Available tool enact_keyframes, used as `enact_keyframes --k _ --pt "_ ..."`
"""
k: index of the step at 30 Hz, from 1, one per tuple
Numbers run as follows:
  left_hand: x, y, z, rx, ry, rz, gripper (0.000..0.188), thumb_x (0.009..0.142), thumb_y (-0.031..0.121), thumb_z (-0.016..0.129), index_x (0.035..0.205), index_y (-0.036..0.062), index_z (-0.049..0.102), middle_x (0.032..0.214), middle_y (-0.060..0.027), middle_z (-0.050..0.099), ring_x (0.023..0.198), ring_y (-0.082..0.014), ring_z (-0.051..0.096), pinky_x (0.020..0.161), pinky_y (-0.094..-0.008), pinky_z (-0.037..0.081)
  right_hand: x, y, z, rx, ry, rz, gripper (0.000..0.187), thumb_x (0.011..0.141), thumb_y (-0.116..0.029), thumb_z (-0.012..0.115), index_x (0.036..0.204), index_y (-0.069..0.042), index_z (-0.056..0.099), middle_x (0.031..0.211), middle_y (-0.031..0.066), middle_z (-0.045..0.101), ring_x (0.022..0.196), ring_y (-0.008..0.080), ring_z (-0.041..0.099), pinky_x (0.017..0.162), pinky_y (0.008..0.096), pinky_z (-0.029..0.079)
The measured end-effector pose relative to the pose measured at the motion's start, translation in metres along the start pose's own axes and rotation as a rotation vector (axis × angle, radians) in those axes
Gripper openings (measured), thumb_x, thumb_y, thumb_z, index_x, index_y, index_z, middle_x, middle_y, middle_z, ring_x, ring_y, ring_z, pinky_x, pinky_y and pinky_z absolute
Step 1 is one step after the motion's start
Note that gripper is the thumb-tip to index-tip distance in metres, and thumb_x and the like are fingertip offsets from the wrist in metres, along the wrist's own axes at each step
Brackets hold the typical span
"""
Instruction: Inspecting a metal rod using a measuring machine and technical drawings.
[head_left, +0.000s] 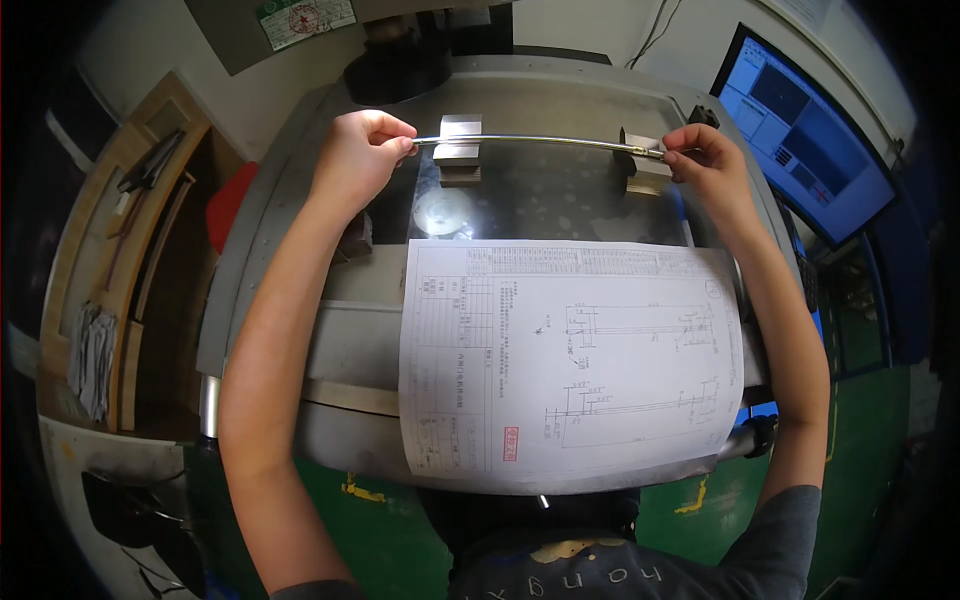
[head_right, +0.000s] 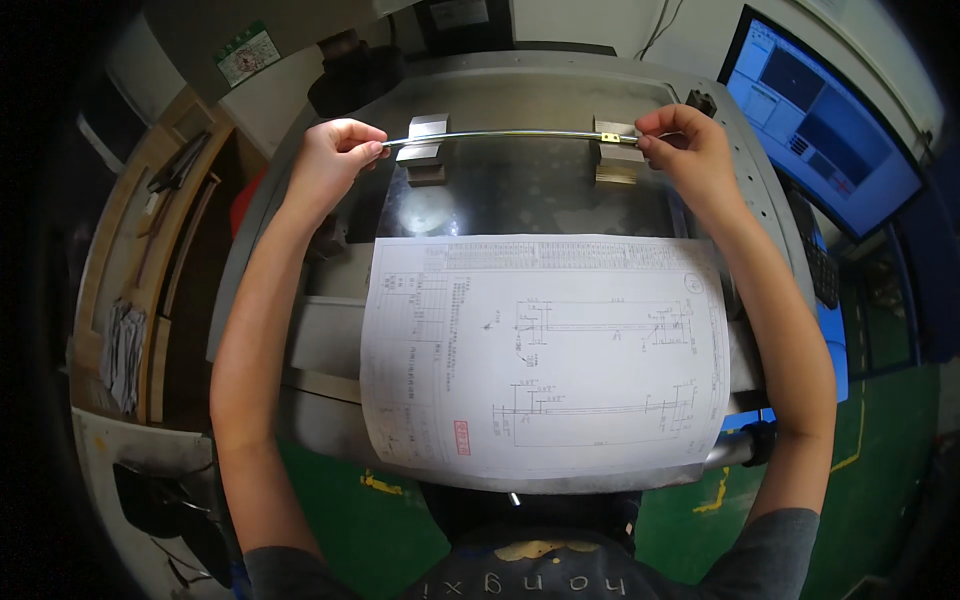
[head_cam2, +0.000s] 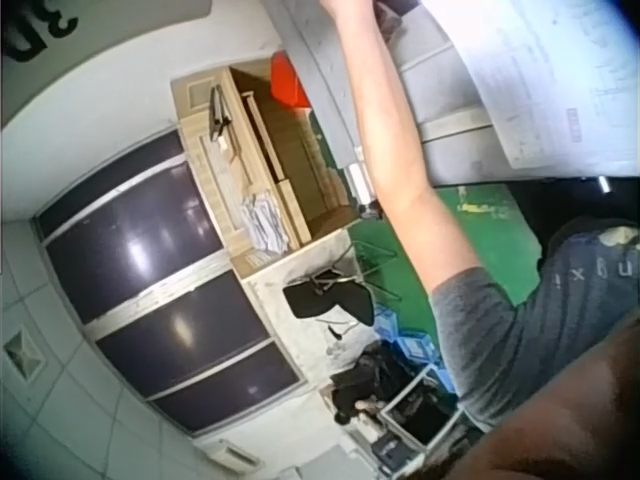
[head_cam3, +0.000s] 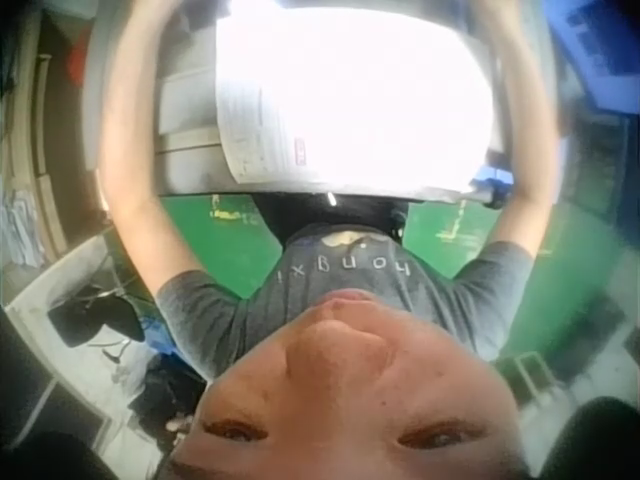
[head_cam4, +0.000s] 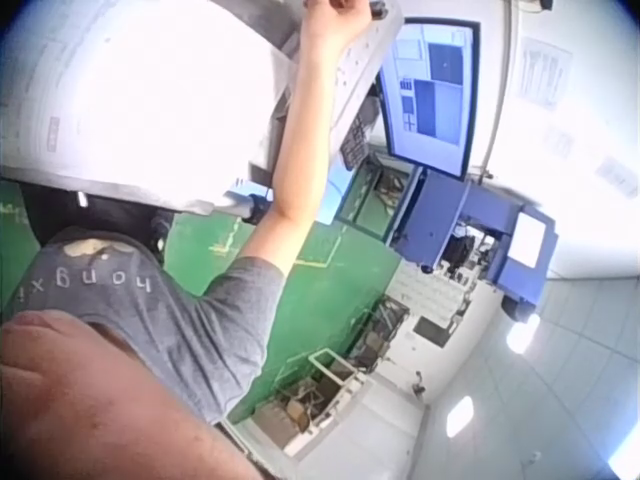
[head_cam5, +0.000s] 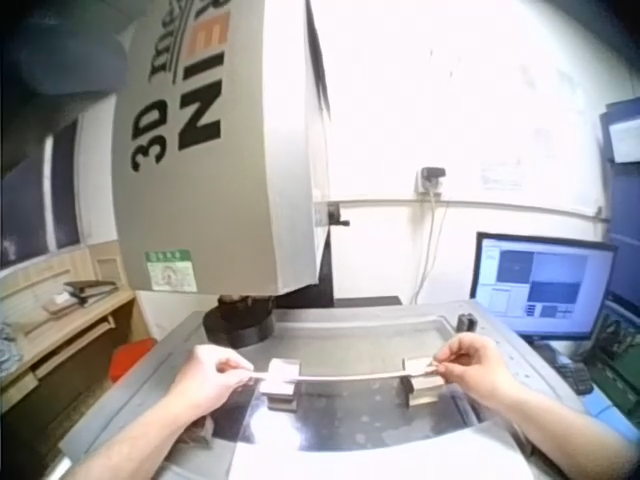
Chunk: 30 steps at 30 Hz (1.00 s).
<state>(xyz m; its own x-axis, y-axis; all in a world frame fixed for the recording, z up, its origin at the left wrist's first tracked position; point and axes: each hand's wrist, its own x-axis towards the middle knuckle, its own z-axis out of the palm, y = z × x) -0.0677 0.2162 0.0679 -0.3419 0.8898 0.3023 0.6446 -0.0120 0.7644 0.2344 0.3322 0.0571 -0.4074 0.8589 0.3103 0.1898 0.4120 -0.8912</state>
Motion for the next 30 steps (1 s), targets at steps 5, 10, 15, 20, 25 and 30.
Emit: enact_keyframes --k 5,10,15,20,25,30 --pt "0.003 -0.003 0.001 0.031 -0.024 0.04 0.009 0.068 0.001 0.051 0.075 -0.0014 0.056 0.067 -0.0079 0.058 0.059 -0.0101 0.054 0.053 -0.0197 0.042 -0.001 0.002 -0.002 -0.002 0.008 -0.011 0.011 0.069 -0.001 0.052 0.08 -0.001 0.052 0.07 0.0018 0.052 0.062 0.0064 0.047 0.055 0.0178 0.039" --pt "0.006 -0.001 -0.006 0.092 -0.014 0.075 0.01 0.07 0.004 0.05 0.077 -0.0014 0.056 0.066 -0.0067 0.057 0.058 -0.009 0.052 0.051 -0.0184 0.04 0.001 0.0 -0.004 0.0 -0.009 -0.047 0.011 0.069 0.0 0.052 0.08 0.0 0.053 0.071 0.0027 0.053 0.063 0.0074 0.049 0.057 0.0182 0.04" --pt "0.003 0.002 -0.001 0.117 -0.008 0.052 0.011 0.071 0.004 0.051 0.079 -0.001 0.056 0.068 -0.0062 0.058 0.059 -0.0079 0.052 0.051 -0.017 0.039 0.0 0.002 -0.003 -0.043 0.009 -0.054 0.012 0.07 0.0 0.05 0.081 0.0 0.053 0.075 0.0036 0.054 0.068 0.0085 0.051 0.059 0.0195 0.042" --pt "-0.002 0.01 -0.002 0.175 0.026 0.086 0.011 0.072 0.005 0.05 0.08 -0.001 0.056 0.069 -0.0073 0.057 0.061 -0.0087 0.053 0.054 -0.0181 0.04 -0.001 0.002 -0.005 -0.051 0.003 -0.071 0.012 0.071 -0.001 0.05 0.082 -0.001 0.053 0.076 0.0028 0.054 0.067 0.0078 0.05 0.06 0.0188 0.041" --pt "0.0 0.005 -0.001 0.174 -0.006 0.047 0.012 0.073 0.007 0.051 0.082 0.0001 0.056 0.073 -0.0072 0.057 0.067 -0.0105 0.053 0.06 -0.0185 0.041 -0.002 0.0 -0.003 -0.073 0.024 -0.028 0.011 0.072 -0.003 0.05 0.083 -0.002 0.053 0.077 0.0021 0.054 0.068 0.0068 0.05 0.061 0.0183 0.041" --pt "0.002 0.001 -0.001 0.125 -0.032 0.046 0.013 0.074 0.008 0.05 0.083 0.0 0.056 0.074 -0.0069 0.057 0.071 -0.011 0.054 0.061 -0.0186 0.041 0.0 0.005 -0.006 -0.06 -0.011 -0.067 0.012 0.072 -0.003 0.049 0.083 -0.002 0.053 0.078 0.002 0.054 0.069 0.0067 0.05 0.061 0.0182 0.041"
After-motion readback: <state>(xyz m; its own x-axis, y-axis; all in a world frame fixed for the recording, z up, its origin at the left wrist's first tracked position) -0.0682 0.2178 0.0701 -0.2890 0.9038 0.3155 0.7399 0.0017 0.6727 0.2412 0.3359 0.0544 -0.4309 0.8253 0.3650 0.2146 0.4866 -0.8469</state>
